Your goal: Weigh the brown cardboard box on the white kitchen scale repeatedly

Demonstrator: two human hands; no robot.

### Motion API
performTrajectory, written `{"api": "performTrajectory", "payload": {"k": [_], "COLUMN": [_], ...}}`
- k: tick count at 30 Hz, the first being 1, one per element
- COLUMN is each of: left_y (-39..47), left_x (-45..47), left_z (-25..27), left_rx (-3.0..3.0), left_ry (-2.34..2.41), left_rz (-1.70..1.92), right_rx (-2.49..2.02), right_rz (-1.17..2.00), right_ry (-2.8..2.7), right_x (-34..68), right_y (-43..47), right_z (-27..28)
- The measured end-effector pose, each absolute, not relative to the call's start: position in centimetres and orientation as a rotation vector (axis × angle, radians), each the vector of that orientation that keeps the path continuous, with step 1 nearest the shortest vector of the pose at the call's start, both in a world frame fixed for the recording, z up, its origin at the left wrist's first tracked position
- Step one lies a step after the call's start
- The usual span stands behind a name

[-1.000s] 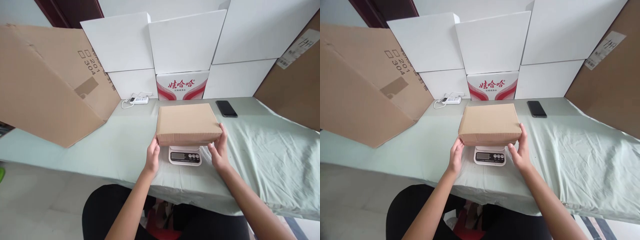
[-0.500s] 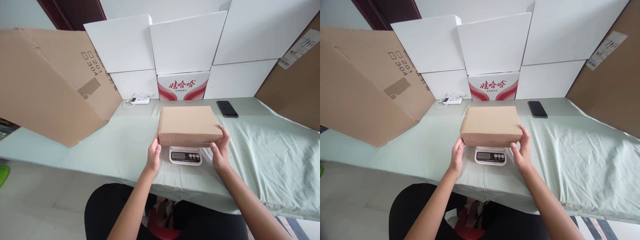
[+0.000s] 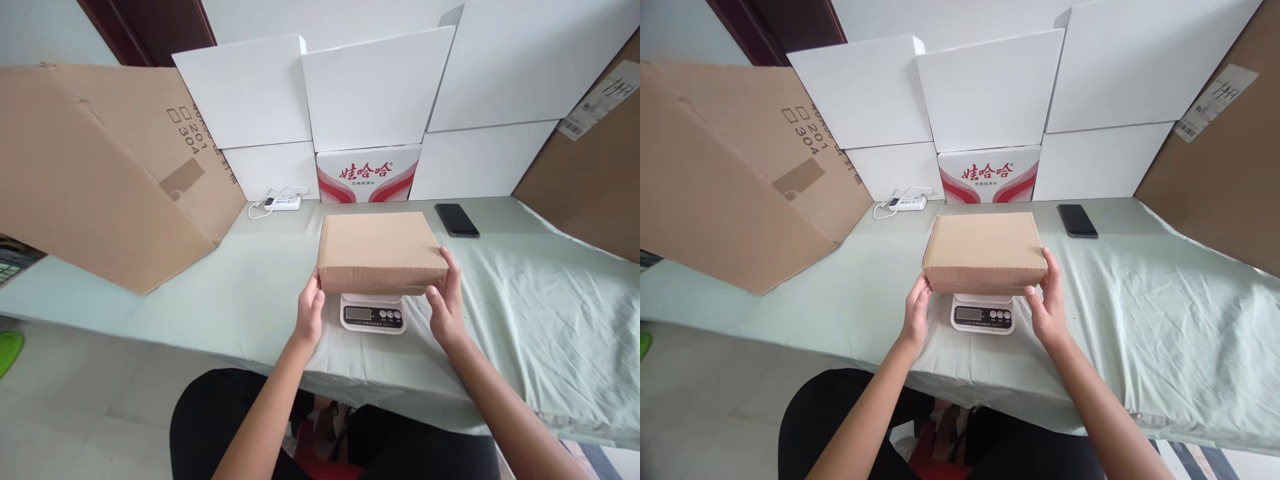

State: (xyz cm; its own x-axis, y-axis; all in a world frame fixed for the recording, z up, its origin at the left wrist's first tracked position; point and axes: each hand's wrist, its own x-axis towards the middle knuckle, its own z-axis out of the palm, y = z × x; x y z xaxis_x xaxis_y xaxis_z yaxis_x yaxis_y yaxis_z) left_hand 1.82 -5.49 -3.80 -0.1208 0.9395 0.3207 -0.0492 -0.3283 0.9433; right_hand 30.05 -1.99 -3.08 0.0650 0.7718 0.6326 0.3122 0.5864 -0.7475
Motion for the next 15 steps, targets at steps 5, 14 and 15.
{"api": "performTrajectory", "payload": {"k": [5,14,15], "left_y": [-1.1,8.5,8.7], "left_x": [0.7,1.3,1.3], "left_z": [-0.9,-4.0,-4.5], "left_rx": [1.37,1.312,1.302], "left_ry": [1.023,1.15,1.152], "left_rz": [1.611,1.545,1.532], "right_rx": [-0.904,-0.966,-0.985], "right_rz": [0.444,0.522,0.522], "right_ry": [-1.508,-1.439,-1.421], "right_x": [29.7,27.2,27.1], "right_y": [1.0,11.4,11.7], "right_z": [0.6,-3.1,-4.0]}}
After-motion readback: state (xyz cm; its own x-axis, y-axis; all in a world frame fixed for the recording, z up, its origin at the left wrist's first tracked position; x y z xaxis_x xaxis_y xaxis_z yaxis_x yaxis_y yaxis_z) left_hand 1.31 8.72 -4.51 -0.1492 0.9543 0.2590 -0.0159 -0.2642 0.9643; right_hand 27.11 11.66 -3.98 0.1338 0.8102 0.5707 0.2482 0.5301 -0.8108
